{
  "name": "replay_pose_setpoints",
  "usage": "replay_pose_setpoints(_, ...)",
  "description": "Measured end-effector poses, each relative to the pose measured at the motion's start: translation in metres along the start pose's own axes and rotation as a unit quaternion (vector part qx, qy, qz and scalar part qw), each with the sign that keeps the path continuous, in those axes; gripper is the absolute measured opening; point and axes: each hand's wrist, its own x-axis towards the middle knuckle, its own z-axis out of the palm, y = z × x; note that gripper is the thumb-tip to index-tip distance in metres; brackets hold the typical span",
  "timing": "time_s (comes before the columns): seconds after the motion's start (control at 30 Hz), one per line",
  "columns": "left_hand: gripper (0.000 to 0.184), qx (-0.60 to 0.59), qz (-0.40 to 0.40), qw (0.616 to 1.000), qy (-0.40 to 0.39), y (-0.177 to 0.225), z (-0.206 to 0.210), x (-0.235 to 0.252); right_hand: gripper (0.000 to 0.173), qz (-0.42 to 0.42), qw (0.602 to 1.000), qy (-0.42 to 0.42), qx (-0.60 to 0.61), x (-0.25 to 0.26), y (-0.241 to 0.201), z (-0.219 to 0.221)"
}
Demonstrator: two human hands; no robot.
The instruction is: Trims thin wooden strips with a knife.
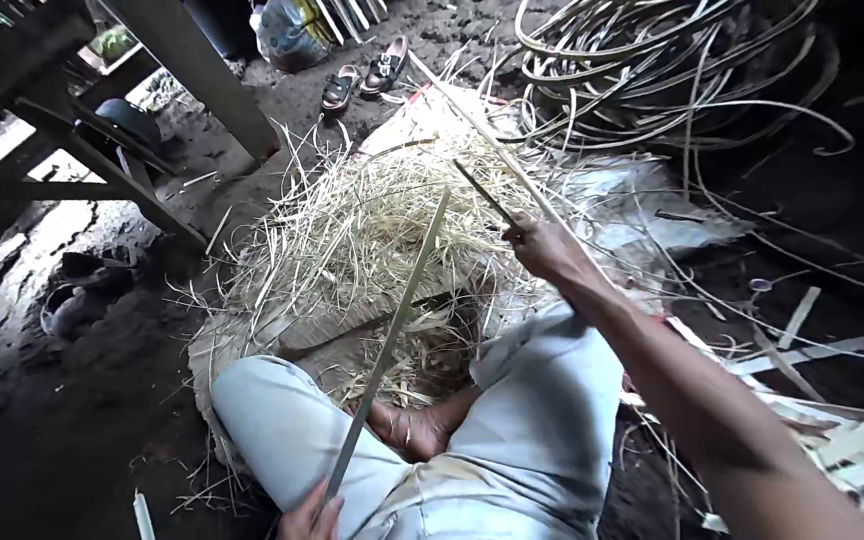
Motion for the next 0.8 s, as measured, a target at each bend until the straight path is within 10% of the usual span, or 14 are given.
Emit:
replay_pose_setpoints(0.4,0.035,-0.358,0.001,0.910,-0.207,0.155,0.045,0.183,0.029,-0.172,0.829,-0.067,0.528,-0.205,-0.097,0.146)
replay_pose_setpoints(0.6,0.044,-0.319,0.071,0.935,-0.139,0.149,0.038,0.187,0.014,-0.122,0.764,-0.180,0.608,-0.197,-0.124,0.128)
replay_pose_setpoints(0.8,0.046,-0.195,0.050,0.974,-0.107,0.059,0.031,0.096,0.016,-0.122,0.823,-0.121,0.542,-0.148,-0.109,0.099)
